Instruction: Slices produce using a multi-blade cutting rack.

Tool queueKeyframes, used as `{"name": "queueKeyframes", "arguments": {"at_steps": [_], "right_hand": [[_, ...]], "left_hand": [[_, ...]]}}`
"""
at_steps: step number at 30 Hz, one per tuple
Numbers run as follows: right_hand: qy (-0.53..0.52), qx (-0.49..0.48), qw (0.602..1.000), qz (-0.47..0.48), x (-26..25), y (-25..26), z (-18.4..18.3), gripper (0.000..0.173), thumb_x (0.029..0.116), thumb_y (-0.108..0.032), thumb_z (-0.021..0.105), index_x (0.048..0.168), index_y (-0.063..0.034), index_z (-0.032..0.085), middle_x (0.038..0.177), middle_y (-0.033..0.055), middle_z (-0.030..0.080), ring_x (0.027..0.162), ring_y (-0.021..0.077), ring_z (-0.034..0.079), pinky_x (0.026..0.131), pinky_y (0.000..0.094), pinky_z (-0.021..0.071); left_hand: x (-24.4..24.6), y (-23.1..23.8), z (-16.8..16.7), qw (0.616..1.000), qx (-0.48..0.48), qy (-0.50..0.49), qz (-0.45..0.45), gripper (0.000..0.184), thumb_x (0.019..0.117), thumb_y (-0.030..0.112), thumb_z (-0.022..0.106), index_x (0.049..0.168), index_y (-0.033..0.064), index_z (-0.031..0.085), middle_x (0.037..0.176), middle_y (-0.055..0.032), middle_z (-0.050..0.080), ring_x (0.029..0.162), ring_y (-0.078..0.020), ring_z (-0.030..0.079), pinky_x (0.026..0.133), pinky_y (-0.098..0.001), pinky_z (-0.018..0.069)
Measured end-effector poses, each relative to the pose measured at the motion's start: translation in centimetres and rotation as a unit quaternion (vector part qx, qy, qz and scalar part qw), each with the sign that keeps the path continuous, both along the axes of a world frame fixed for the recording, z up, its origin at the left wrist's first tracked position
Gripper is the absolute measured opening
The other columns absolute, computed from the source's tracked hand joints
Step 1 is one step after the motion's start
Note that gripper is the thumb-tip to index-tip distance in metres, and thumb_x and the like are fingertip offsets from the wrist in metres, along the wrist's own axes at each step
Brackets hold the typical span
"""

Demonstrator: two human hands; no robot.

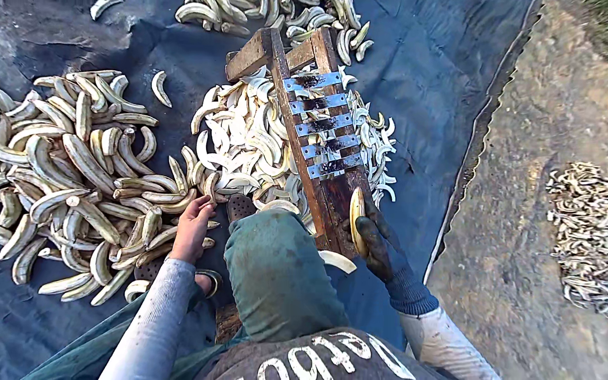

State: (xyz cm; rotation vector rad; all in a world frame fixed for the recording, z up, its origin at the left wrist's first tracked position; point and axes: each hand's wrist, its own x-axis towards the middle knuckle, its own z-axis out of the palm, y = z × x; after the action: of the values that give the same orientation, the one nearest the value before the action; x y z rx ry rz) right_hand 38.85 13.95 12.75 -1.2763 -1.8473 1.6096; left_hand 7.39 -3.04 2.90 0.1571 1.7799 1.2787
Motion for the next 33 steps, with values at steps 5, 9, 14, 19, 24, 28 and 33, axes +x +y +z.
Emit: {"name": "queueKeyframes", "arguments": {"at_steps": [5, 9, 14, 19, 24, 28, 33], "right_hand": [[-0.254, 0.264, 0.922, 0.123, 0.6, 2.2, -2.0, 0.066, 0.1049, -0.044, 0.043, 0.161, -0.0126, 0.031, 0.151, 0.0204, 0.051, 0.138, 0.0366, 0.051, 0.115, 0.0572, 0.0366], [-0.361, 0.390, 0.842, 0.094, -0.7, 2.4, -2.6, 0.064, 0.1045, -0.050, 0.037, 0.159, -0.0172, 0.038, 0.161, 0.0179, 0.039, 0.146, 0.0446, 0.038, 0.115, 0.0722, 0.0201], [-0.311, 0.442, 0.813, 0.213, 0.2, 4.1, -4.4, 0.064, 0.1073, -0.052, 0.024, 0.162, -0.0193, 0.031, 0.171, 0.0059, 0.020, 0.158, 0.0305, 0.014, 0.121, 0.0691, 0.0064], [-0.339, 0.414, 0.820, 0.203, -2.2, 4.6, -5.1, 0.064, 0.1072, -0.049, 0.025, 0.163, -0.0176, 0.027, 0.170, 0.0082, 0.022, 0.158, 0.0301, 0.016, 0.122, 0.0674, 0.0043], [-0.371, 0.414, 0.810, 0.186, -5.8, 7.3, -4.6, 0.062, 0.1090, -0.047, 0.026, 0.165, -0.0222, 0.018, 0.172, 0.0026, 0.014, 0.159, 0.0296, 0.009, 0.120, 0.0719, 0.0001], [-0.374, 0.422, 0.807, 0.177, -7.4, 8.5, -4.7, 0.063, 0.1085, -0.052, 0.016, 0.166, -0.0260, 0.013, 0.173, -0.0013, 0.011, 0.160, 0.0289, 0.004, 0.119, 0.0721, -0.0006], [-0.390, 0.419, 0.803, 0.165, -8.4, 9.2, -4.7, 0.064, 0.1079, -0.052, 0.016, 0.166, -0.0262, 0.014, 0.173, -0.0020, 0.012, 0.160, 0.0292, 0.004, 0.118, 0.0721, -0.0038]], "left_hand": [[0.0, -1.4, 0.1, 1.000, 0.022, 0.010, 0.020, 0.036, 0.1085, 0.017, 0.048, 0.142, 0.0069, 0.054, 0.127, -0.0126, 0.065, 0.106, -0.0177, 0.065, 0.090, -0.0361, 0.0528], [0.2, -2.3, -0.5, 0.999, 0.028, 0.015, 0.034, 0.036, 0.1083, 0.016, 0.048, 0.142, 0.0066, 0.053, 0.123, -0.0128, 0.065, 0.102, -0.0170, 0.065, 0.088, -0.0349, 0.0533], [0.2, -2.7, -0.3, 0.999, 0.010, 0.032, 0.023, 0.036, 0.1088, 0.016, 0.048, 0.142, 0.0031, 0.053, 0.126, -0.0157, 0.063, 0.101, -0.0165, 0.065, 0.087, -0.0332, 0.0530], [0.3, -2.7, -1.1, 0.999, -0.005, 0.029, 0.017, 0.036, 0.1087, 0.015, 0.048, 0.142, 0.0015, 0.051, 0.124, -0.0174, 0.064, 0.101, -0.0183, 0.065, 0.089, -0.0364, 0.0522], [0.5, -1.9, -1.2, 0.999, -0.017, 0.031, 0.007, 0.035, 0.1083, 0.014, 0.050, 0.141, 0.0021, 0.053, 0.124, -0.0169, 0.064, 0.098, -0.0181, 0.064, 0.088, -0.0359, 0.0515], [0.6, -1.8, -1.4, 0.999, -0.023, 0.023, 0.008, 0.036, 0.1080, 0.015, 0.050, 0.142, 0.0024, 0.053, 0.127, -0.0175, 0.063, 0.102, -0.0199, 0.064, 0.090, -0.0383, 0.0513], [1.0, -1.6, -1.7, 1.000, -0.020, 0.016, -0.002, 0.036, 0.1081, 0.015, 0.051, 0.143, 0.0032, 0.052, 0.128, -0.0172, 0.062, 0.100, -0.0191, 0.064, 0.089, -0.0371, 0.0512]]}}
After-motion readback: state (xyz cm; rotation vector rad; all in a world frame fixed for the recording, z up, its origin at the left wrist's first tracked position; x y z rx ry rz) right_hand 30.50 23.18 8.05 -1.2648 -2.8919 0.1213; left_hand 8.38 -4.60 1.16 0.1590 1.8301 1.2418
